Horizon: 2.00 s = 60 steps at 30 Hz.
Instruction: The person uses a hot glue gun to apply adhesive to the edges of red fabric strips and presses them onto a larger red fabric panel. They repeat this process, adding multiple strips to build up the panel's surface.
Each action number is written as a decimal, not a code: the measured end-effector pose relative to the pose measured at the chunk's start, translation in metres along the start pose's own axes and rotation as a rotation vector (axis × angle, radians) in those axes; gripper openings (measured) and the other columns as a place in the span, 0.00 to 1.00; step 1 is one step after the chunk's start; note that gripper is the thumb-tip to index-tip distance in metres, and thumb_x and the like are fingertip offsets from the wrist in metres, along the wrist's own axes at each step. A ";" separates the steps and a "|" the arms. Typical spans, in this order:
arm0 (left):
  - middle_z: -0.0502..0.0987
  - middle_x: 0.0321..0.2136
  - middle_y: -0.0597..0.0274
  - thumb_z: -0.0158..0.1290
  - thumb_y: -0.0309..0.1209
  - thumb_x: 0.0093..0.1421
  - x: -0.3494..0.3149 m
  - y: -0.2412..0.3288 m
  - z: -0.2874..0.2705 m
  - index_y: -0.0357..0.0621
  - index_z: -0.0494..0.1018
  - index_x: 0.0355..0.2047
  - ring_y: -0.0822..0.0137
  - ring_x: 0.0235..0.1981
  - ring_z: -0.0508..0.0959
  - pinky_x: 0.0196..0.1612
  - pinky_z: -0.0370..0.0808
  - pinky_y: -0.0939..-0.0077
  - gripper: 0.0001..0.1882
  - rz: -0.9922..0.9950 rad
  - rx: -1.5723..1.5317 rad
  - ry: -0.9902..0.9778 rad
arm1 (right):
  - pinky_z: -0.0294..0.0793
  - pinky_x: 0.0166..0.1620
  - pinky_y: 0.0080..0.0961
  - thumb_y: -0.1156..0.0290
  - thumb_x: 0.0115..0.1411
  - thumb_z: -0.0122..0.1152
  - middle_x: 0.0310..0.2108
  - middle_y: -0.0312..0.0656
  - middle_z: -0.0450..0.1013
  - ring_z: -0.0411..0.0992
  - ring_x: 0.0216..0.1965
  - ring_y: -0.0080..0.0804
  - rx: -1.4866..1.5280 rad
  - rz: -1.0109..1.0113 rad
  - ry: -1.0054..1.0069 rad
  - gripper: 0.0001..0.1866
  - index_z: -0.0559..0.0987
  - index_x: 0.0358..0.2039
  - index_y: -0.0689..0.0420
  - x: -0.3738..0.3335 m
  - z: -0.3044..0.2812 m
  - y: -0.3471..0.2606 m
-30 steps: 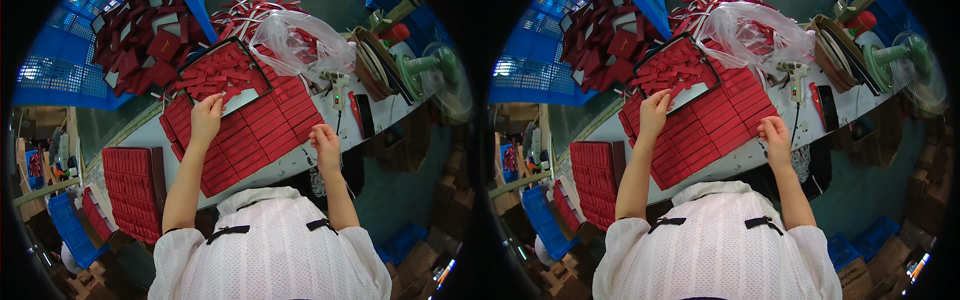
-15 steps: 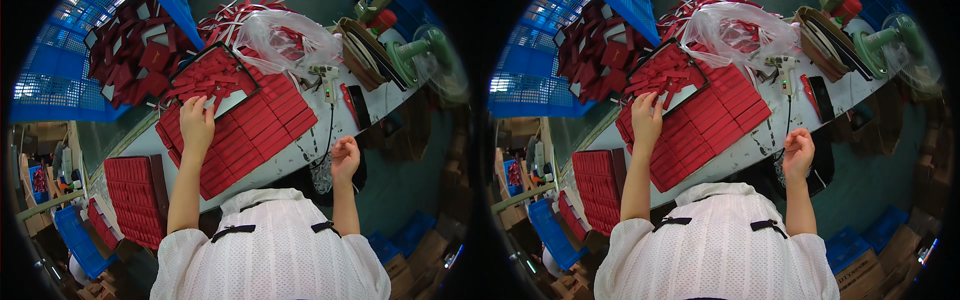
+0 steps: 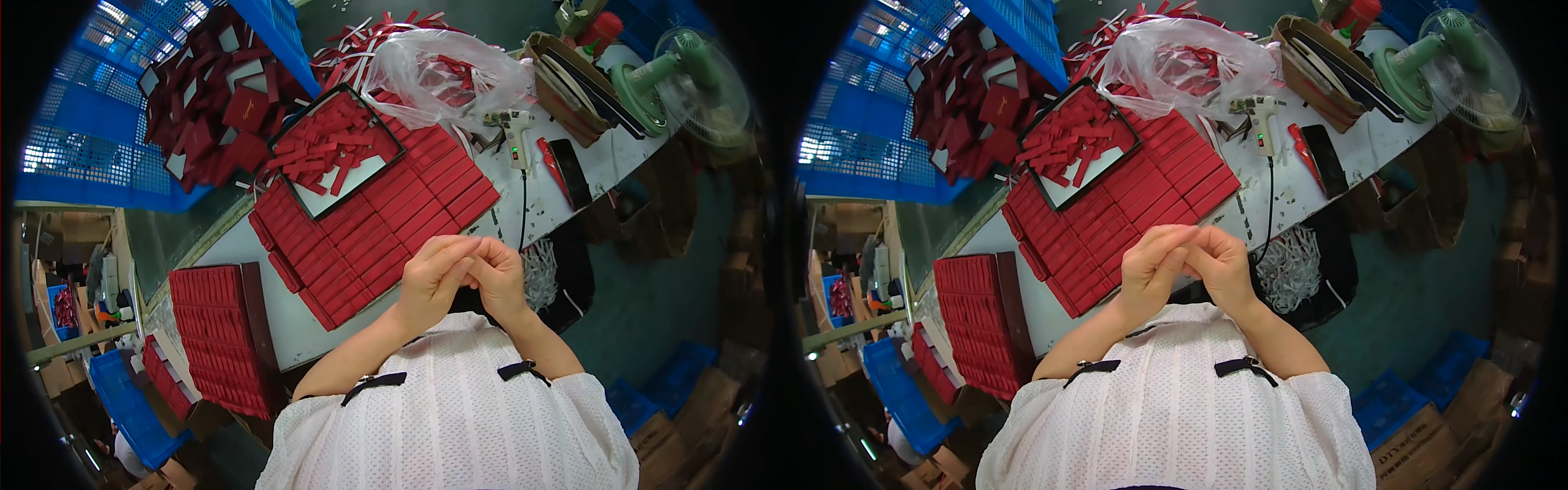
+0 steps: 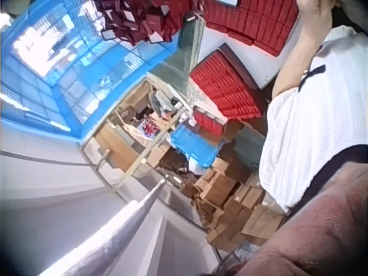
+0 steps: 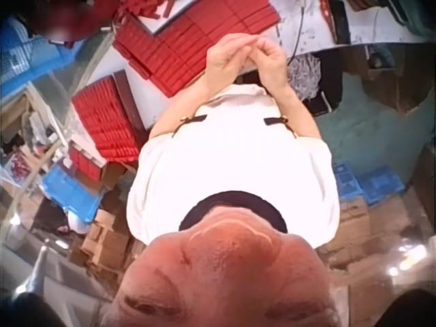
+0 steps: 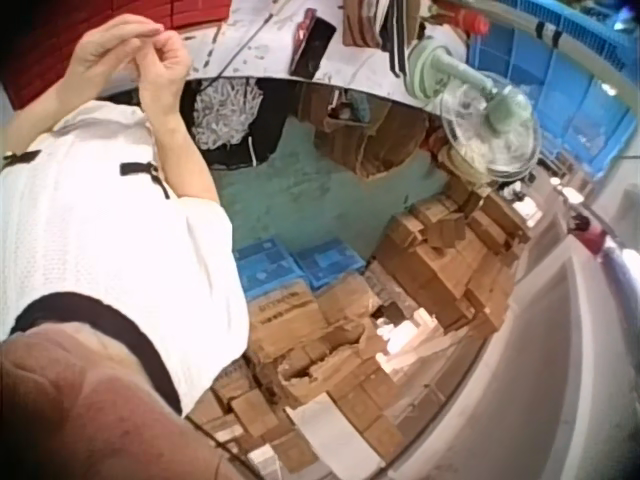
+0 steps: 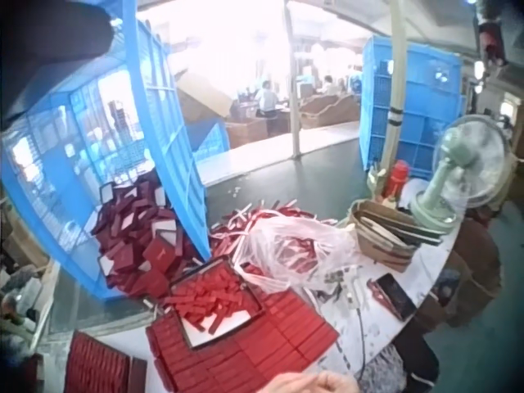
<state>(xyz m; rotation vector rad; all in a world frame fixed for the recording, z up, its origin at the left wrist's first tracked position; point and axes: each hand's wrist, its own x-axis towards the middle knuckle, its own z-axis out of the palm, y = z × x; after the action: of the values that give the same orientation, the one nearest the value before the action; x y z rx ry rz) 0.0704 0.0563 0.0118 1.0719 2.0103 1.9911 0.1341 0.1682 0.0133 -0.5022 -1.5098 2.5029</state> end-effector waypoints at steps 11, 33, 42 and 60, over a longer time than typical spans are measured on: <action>0.77 0.26 0.62 0.50 0.27 0.60 -0.013 0.011 0.010 0.35 0.75 0.34 0.77 0.28 0.75 0.34 0.70 0.86 0.08 -0.590 -0.628 0.253 | 0.58 0.19 0.15 0.68 0.56 0.61 0.12 0.30 0.64 0.59 0.15 0.13 -0.360 -0.150 0.127 0.14 0.72 0.18 0.61 -0.012 0.009 0.012; 0.53 0.58 0.47 0.64 0.31 0.42 0.144 -0.066 -0.052 0.51 0.66 0.52 0.42 0.59 0.51 0.58 0.54 0.53 0.34 0.232 1.004 -0.190 | 0.70 0.31 0.25 0.70 0.54 0.57 0.27 0.44 0.73 0.72 0.27 0.31 -0.782 -0.315 0.232 0.15 0.73 0.42 0.59 0.083 -0.086 -0.022; 0.56 0.58 0.50 0.55 0.30 0.48 0.228 -0.127 -0.068 0.49 0.74 0.37 0.42 0.60 0.53 0.55 0.58 0.45 0.13 0.206 1.340 -0.383 | 0.67 0.48 0.40 0.64 0.45 0.64 0.46 0.50 0.65 0.67 0.45 0.52 -1.431 -0.330 0.447 0.35 0.63 0.55 0.49 0.235 -0.151 -0.056; 0.74 0.29 0.44 0.50 0.19 0.50 0.274 -0.104 -0.052 0.49 0.63 0.51 0.46 0.31 0.75 0.36 0.71 0.60 0.26 0.002 0.673 -0.385 | 0.70 0.33 0.26 0.71 0.52 0.56 0.24 0.44 0.73 0.73 0.26 0.31 -0.950 -0.504 -0.137 0.08 0.74 0.29 0.62 0.309 -0.062 -0.073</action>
<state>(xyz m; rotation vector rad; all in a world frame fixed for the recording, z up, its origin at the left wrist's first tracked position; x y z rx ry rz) -0.2023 0.1744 0.0300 1.4230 2.4758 0.9807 -0.1315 0.3516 -0.0093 -0.0216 -2.4484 1.3683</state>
